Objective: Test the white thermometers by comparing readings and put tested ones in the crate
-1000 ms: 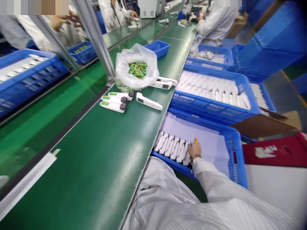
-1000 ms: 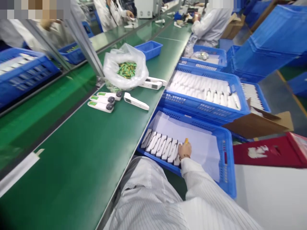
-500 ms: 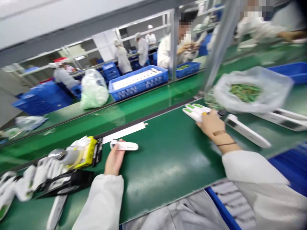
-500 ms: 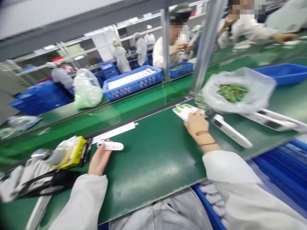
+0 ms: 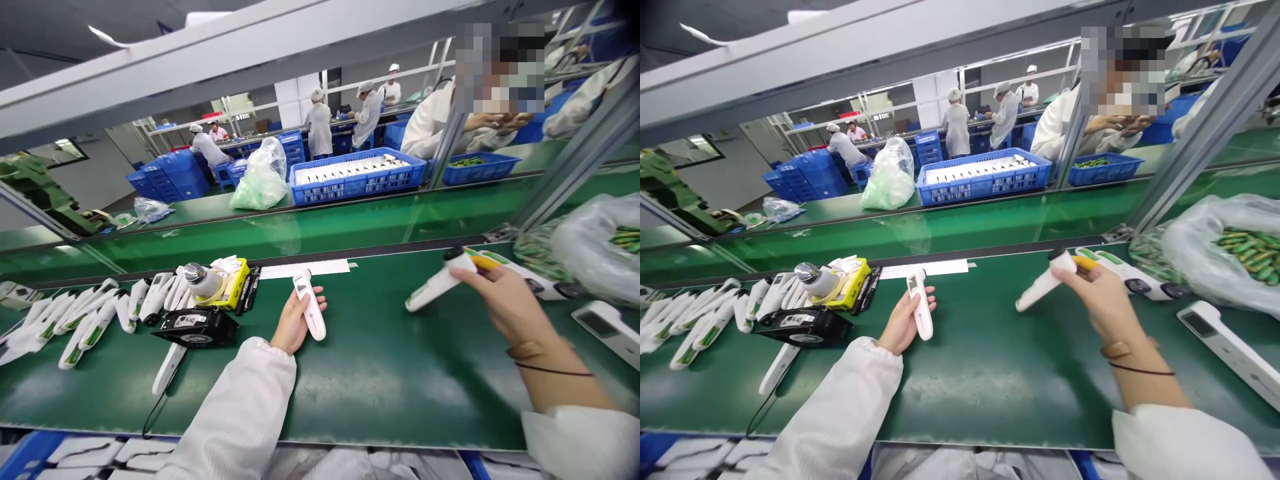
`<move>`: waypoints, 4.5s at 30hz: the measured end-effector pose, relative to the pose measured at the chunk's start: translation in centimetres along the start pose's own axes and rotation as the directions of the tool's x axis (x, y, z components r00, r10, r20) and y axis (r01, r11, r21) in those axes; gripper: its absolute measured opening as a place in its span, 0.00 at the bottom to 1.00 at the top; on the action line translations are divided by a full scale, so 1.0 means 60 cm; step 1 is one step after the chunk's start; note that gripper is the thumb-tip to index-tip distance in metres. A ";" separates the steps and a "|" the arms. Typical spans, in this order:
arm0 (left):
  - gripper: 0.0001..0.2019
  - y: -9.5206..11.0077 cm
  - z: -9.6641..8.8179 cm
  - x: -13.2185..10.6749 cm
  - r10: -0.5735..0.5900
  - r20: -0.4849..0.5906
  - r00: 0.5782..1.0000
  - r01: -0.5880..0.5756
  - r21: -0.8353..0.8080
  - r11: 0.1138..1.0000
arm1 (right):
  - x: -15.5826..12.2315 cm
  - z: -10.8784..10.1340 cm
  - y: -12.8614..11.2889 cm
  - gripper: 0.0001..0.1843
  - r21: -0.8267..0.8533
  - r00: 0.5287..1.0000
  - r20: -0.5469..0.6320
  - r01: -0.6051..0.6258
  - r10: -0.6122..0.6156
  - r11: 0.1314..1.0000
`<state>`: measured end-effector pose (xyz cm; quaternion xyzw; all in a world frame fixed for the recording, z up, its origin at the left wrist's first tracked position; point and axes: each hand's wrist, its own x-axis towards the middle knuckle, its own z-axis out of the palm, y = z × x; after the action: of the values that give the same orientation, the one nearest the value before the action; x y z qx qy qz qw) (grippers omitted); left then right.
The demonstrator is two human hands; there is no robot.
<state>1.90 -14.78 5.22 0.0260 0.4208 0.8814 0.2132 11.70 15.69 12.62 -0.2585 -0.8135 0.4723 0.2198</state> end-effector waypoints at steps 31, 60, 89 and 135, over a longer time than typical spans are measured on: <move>0.40 -0.024 0.013 -0.031 -0.094 0.203 0.975 0.046 0.231 0.972 | -0.115 0.204 -0.012 0.20 0.504 0.736 0.669 -0.553 0.106 0.663; 0.43 -0.015 0.022 -0.054 -0.075 0.353 0.932 -0.036 0.299 0.954 | -0.144 0.204 -0.006 0.24 0.510 0.644 0.752 -0.434 -0.140 0.743; 0.41 -0.024 0.014 -0.047 -0.080 0.315 0.946 0.005 0.233 0.972 | -0.143 0.210 -0.008 0.23 0.523 0.675 0.729 -0.441 -0.114 0.730; 0.48 -0.037 0.022 -0.051 0.067 0.140 0.988 -0.101 0.251 0.963 | -0.158 0.239 -0.003 0.17 0.235 0.519 0.852 -0.250 -0.075 0.939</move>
<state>5.75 -13.82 4.81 0.1288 0.5154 0.8239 0.1974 10.31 0.27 5.12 0.0045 -0.7112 0.6768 -0.1900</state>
